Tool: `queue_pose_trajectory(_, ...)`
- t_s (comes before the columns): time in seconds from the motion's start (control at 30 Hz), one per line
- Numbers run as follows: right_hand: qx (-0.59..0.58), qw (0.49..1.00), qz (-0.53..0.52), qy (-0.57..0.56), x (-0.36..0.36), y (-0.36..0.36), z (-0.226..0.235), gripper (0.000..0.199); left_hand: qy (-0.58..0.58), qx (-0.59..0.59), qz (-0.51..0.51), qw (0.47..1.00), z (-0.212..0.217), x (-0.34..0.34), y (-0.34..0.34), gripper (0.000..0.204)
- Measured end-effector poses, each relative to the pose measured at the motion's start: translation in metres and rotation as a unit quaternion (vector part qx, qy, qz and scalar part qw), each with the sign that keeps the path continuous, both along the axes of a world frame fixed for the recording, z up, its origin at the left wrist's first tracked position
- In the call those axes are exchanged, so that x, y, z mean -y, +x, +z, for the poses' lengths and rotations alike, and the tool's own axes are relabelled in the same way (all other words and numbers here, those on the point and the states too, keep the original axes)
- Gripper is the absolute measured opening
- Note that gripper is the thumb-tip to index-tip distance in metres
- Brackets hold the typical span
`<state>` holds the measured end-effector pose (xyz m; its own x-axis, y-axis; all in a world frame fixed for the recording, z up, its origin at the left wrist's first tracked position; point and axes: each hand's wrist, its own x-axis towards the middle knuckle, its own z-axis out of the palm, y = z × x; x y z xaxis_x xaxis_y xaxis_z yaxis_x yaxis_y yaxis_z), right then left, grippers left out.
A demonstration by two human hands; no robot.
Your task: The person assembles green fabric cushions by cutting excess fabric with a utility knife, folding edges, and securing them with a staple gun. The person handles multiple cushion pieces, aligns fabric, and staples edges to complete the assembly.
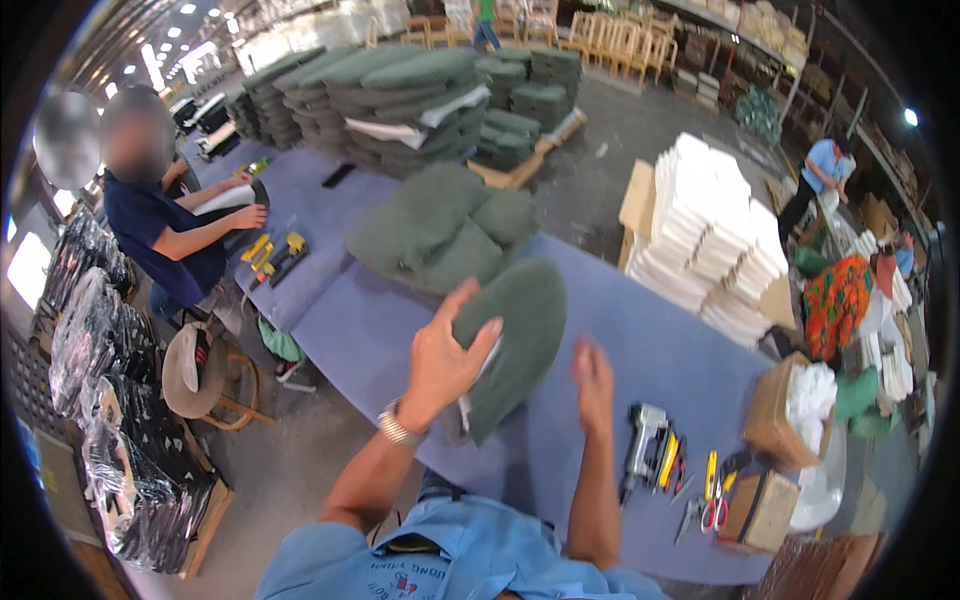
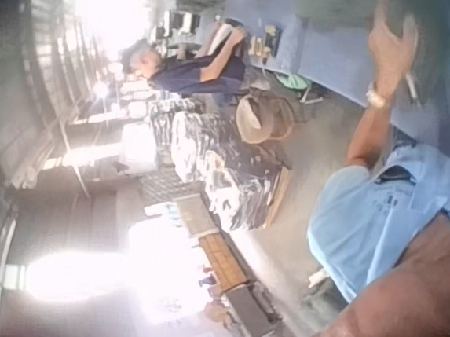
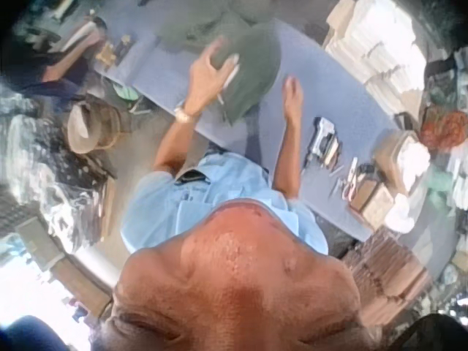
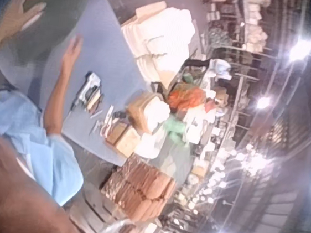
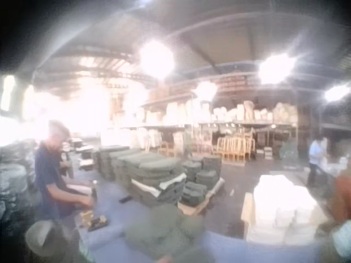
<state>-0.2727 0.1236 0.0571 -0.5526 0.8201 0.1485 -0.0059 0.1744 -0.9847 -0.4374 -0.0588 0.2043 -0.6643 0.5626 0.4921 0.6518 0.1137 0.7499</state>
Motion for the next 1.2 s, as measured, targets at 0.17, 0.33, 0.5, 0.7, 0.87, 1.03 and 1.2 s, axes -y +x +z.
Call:
queue_pose_trajectory(0.17,-0.101,0.978,0.013,0.182,-0.059,-0.060,0.137,0.042,0.067,0.149,-0.072,0.984,-0.006,-0.035,0.046,0.069)
queue_pose_trajectory(0.33,0.025,0.986,0.150,0.068,-0.091,-0.094,0.143,0.049,0.122,0.185,-0.065,0.973,-0.017,-0.062,0.059,0.067)
queue_pose_trajectory(0.5,0.001,0.972,0.155,0.176,-0.095,-0.089,0.138,0.043,0.142,0.091,-0.039,0.985,-0.026,-0.090,0.056,0.060)
queue_pose_trajectory(0.7,-0.045,0.953,0.109,0.277,-0.086,-0.072,0.131,0.043,0.172,0.026,-0.056,0.983,-0.034,-0.111,0.058,0.056)
queue_pose_trajectory(0.87,-0.108,0.962,0.080,0.239,-0.105,-0.084,0.118,0.042,0.170,0.049,-0.090,0.980,-0.030,-0.127,0.047,0.069)
queue_pose_trajectory(1.03,-0.094,0.959,0.077,0.255,-0.115,-0.084,0.119,0.043,0.017,0.111,-0.217,0.970,-0.087,-0.067,0.032,0.080)
queue_pose_trajectory(1.2,-0.123,0.957,0.048,0.256,-0.102,-0.070,0.113,0.047,-0.039,0.078,-0.206,0.975,-0.144,-0.015,0.036,0.064)
